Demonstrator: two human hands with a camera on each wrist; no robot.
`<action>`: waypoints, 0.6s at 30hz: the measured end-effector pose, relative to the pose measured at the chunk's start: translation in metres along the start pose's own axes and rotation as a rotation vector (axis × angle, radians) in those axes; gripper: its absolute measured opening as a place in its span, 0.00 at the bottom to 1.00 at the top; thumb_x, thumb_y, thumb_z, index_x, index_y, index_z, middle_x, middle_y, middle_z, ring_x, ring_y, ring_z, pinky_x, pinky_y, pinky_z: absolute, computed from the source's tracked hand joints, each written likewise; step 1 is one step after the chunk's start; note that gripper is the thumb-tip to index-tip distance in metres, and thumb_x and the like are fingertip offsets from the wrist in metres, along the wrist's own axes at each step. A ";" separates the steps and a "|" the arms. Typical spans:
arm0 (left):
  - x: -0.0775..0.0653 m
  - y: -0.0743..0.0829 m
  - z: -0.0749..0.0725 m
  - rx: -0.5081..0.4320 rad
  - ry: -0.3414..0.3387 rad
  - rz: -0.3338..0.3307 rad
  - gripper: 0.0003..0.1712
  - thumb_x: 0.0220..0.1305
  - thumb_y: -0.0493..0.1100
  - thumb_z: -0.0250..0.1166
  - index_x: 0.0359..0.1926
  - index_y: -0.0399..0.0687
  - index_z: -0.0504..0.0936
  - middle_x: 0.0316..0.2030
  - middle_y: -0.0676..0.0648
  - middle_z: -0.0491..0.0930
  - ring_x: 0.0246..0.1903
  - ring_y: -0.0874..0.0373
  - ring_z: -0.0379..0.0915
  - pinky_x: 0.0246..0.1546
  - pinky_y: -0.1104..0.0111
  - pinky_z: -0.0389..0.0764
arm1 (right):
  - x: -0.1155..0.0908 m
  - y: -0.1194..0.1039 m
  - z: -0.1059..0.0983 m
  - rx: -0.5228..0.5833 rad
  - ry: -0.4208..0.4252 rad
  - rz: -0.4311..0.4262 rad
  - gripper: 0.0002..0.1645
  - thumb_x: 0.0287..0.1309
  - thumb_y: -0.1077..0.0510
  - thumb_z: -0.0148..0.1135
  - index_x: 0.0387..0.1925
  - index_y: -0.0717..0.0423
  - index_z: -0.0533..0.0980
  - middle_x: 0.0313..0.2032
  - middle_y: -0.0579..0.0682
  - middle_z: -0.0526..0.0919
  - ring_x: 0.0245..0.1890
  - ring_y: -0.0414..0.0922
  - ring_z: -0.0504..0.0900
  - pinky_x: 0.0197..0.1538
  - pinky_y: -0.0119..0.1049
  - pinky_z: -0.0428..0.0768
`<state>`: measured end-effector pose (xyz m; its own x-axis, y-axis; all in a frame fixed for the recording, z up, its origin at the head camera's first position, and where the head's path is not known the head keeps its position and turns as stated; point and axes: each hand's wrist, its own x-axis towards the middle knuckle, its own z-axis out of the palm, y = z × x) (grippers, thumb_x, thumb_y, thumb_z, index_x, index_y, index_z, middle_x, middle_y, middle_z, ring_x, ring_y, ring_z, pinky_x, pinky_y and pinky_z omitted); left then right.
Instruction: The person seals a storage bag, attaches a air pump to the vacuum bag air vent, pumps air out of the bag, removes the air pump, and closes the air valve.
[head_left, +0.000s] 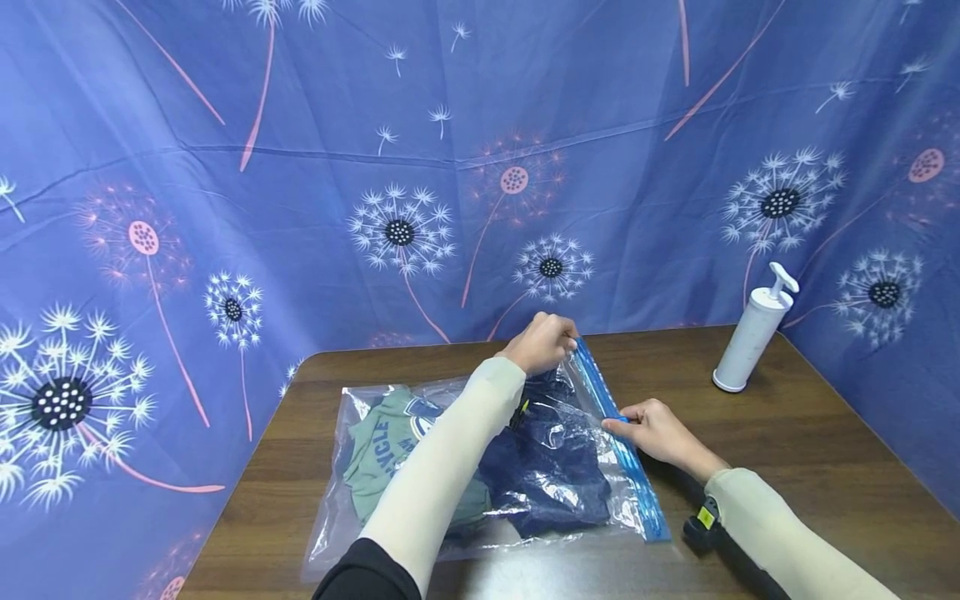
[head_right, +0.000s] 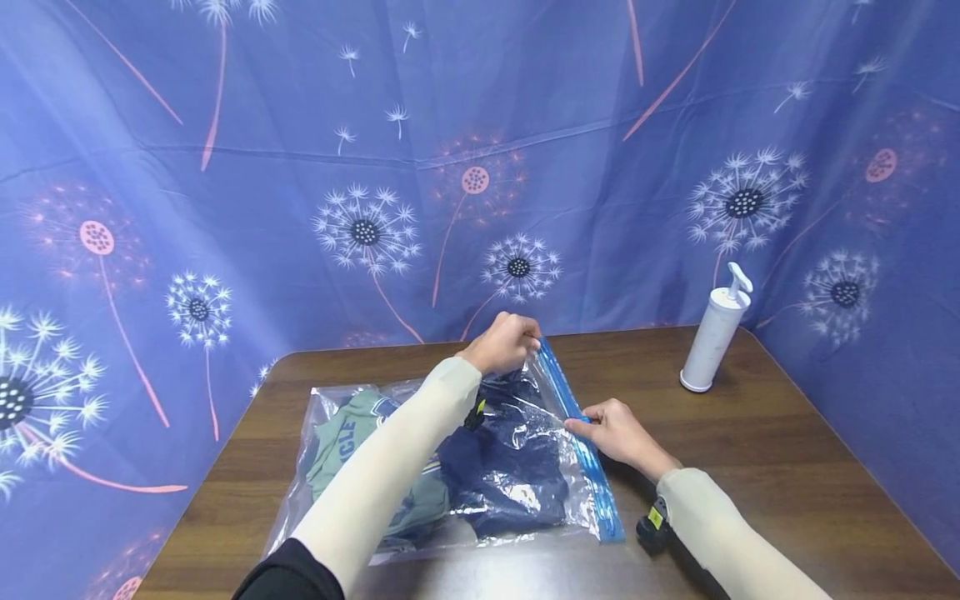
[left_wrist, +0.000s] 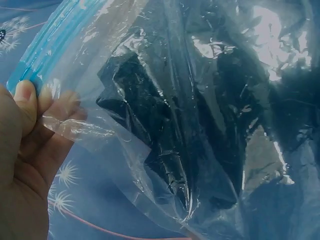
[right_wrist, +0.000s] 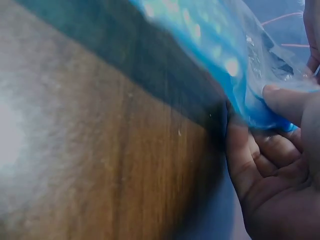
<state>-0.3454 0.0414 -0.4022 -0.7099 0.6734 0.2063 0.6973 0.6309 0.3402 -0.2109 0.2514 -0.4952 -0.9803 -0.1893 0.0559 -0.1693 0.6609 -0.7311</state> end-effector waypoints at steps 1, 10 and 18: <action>0.000 0.001 0.000 0.005 0.003 -0.002 0.06 0.70 0.38 0.66 0.43 0.50 0.88 0.40 0.53 0.89 0.35 0.67 0.81 0.38 0.78 0.81 | -0.001 0.000 0.000 -0.006 -0.002 -0.008 0.32 0.67 0.45 0.67 0.13 0.48 0.63 0.13 0.37 0.55 0.15 0.34 0.51 0.21 0.28 0.56; -0.003 0.008 0.000 -0.094 -0.044 0.022 0.07 0.77 0.42 0.60 0.45 0.47 0.83 0.29 0.53 0.82 0.22 0.66 0.71 0.29 0.76 0.73 | -0.004 -0.001 -0.010 0.041 -0.097 0.020 0.26 0.71 0.45 0.63 0.20 0.53 0.70 0.16 0.40 0.64 0.17 0.36 0.64 0.22 0.30 0.66; -0.012 0.005 -0.001 -0.215 -0.075 0.027 0.18 0.73 0.48 0.64 0.56 0.42 0.85 0.40 0.48 0.90 0.27 0.69 0.83 0.31 0.79 0.81 | -0.002 0.000 -0.012 0.049 -0.185 -0.086 0.22 0.73 0.47 0.61 0.25 0.56 0.75 0.17 0.40 0.71 0.17 0.37 0.72 0.22 0.32 0.73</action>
<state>-0.3333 0.0356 -0.4018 -0.6762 0.7209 0.1518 0.6732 0.5209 0.5248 -0.2105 0.2602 -0.4872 -0.9264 -0.3766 -0.0034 -0.2416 0.6013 -0.7616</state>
